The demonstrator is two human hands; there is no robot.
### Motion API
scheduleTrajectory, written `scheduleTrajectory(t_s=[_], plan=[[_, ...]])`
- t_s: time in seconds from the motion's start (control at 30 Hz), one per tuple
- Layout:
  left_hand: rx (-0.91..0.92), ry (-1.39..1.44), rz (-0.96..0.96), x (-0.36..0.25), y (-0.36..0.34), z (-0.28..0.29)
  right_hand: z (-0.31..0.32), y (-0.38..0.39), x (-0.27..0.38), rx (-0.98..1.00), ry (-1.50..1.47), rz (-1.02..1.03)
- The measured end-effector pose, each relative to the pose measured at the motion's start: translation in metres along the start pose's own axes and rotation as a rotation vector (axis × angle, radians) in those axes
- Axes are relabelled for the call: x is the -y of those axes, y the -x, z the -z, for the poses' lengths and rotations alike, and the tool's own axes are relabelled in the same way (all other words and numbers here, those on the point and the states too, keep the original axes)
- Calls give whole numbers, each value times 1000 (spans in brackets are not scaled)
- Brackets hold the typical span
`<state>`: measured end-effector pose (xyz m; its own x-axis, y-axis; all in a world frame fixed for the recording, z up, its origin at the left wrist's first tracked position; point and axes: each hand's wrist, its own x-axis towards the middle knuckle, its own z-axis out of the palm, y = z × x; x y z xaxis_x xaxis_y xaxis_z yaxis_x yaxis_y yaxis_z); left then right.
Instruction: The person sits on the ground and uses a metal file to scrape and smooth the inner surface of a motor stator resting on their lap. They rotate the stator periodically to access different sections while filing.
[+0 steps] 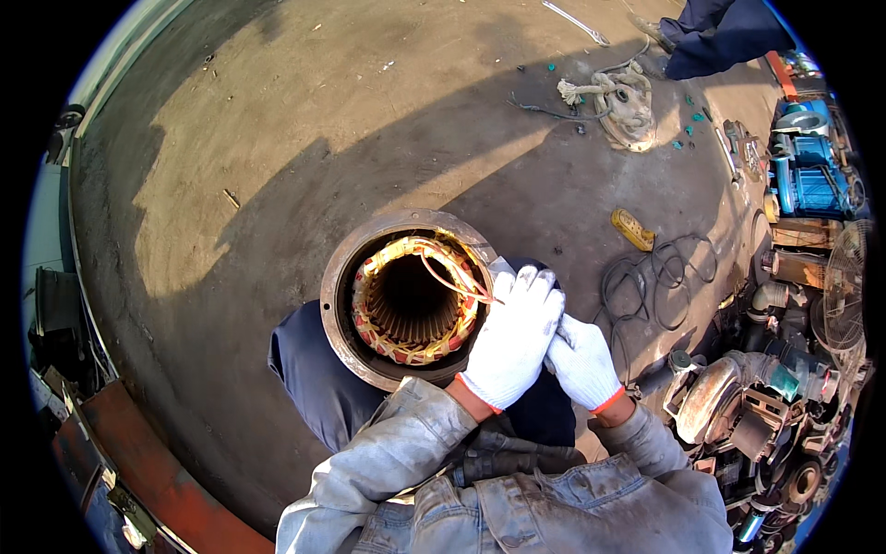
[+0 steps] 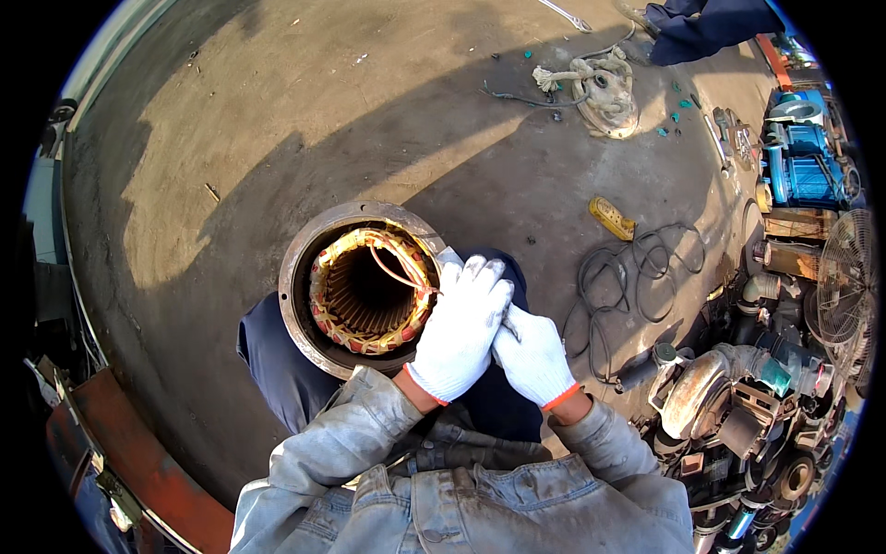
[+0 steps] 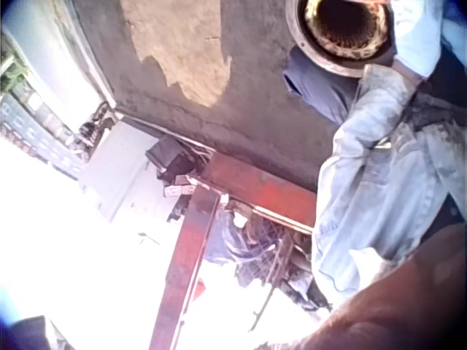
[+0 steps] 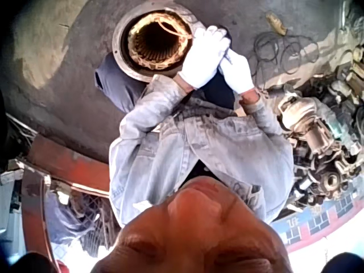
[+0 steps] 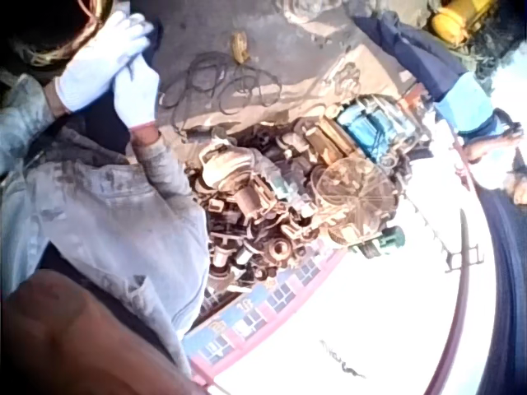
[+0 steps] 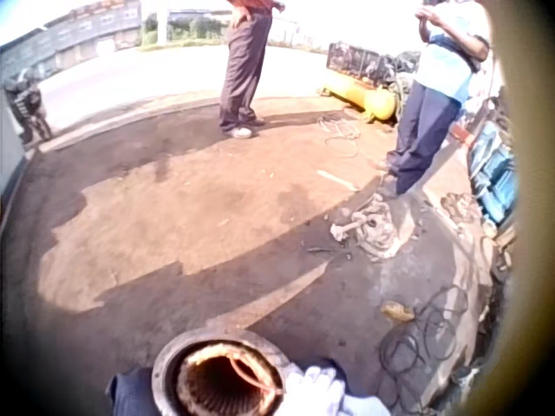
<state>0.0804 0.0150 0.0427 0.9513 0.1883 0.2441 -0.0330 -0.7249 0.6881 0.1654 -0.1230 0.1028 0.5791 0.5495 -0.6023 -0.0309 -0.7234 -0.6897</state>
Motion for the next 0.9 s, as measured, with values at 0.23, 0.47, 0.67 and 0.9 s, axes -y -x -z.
scheduleTrajectory(t_s=[0.23,0.47,0.67,0.9], plan=[[82,-53,107,0,-13,6,8,-40,-7,-22,305,447],[-168,-72,51,30,-6,-5,3,-53,-2,-28,248,470],[-335,-55,3,41,-11,1,2,-78,4,-110,523,911],[-157,-62,105,25,-17,0,12,-62,2,-9,404,681]])
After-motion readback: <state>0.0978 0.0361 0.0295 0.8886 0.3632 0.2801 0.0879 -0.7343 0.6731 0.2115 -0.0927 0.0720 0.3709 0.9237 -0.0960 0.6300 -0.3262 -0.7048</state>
